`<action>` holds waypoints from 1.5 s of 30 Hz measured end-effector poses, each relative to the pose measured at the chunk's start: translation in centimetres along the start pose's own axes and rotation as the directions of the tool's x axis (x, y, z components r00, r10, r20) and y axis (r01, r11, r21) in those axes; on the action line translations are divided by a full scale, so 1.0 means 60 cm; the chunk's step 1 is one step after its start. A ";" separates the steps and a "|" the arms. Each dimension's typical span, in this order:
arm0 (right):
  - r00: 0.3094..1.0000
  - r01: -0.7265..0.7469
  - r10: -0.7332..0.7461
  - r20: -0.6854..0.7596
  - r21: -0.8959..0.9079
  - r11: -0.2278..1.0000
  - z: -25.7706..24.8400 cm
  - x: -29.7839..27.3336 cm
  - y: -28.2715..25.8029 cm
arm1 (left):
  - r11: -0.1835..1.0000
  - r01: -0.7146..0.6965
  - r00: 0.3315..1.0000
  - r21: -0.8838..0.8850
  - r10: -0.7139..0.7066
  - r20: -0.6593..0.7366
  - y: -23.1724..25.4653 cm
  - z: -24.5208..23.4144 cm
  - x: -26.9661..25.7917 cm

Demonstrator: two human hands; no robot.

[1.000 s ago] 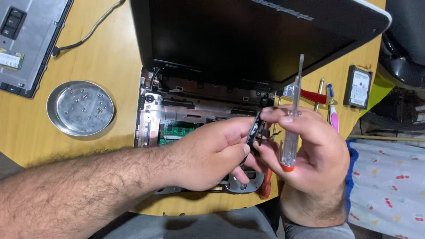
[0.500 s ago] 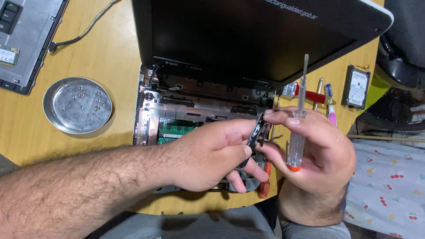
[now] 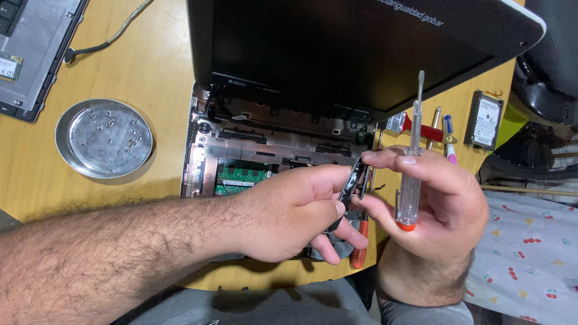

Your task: The person disassembles a small black plastic component, removes a metal bracket, and uses a screwdriver to adjust internal parts. They then reassemble the component and prepare to install it into the laptop chassis.

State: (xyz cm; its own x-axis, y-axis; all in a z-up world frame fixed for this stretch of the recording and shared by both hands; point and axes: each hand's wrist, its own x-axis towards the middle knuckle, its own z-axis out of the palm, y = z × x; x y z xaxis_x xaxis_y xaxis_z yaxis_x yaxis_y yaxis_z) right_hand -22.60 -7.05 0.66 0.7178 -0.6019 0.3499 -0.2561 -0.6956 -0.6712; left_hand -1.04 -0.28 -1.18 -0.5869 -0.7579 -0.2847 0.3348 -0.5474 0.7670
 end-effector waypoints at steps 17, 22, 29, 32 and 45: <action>0.994 0.104 -0.106 0.036 0.071 0.992 -0.003 0.005 0.007 | 0.998 -0.055 0.998 0.004 0.055 0.018 -0.005 -0.004 0.001; 0.995 0.096 -0.097 0.001 0.085 0.992 0.004 0.001 0.009 | 0.998 -0.047 0.999 0.032 0.047 0.007 -0.002 -0.005 0.000; 0.996 0.086 -0.081 -0.036 0.202 0.976 0.010 0.001 0.011 | 0.999 -0.037 0.999 -0.036 0.038 0.029 0.003 -0.005 0.000; 0.995 0.094 -0.088 -0.038 0.217 0.972 0.010 0.000 0.015 | 0.999 -0.032 0.999 -0.039 0.034 0.036 0.000 -0.006 0.001; 0.976 0.210 -0.202 0.079 -0.108 0.972 -0.002 0.021 0.000 | 0.991 -0.095 0.995 0.099 0.092 0.038 0.004 -0.007 0.000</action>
State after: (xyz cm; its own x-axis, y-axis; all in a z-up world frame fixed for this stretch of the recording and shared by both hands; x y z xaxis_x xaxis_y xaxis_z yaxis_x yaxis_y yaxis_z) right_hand -21.80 -7.86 1.15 0.8037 -0.4163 0.4252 -0.1682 -0.8444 -0.5086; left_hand -0.65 -0.54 -1.24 -0.5811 -0.7910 -0.1913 0.3141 -0.4349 0.8439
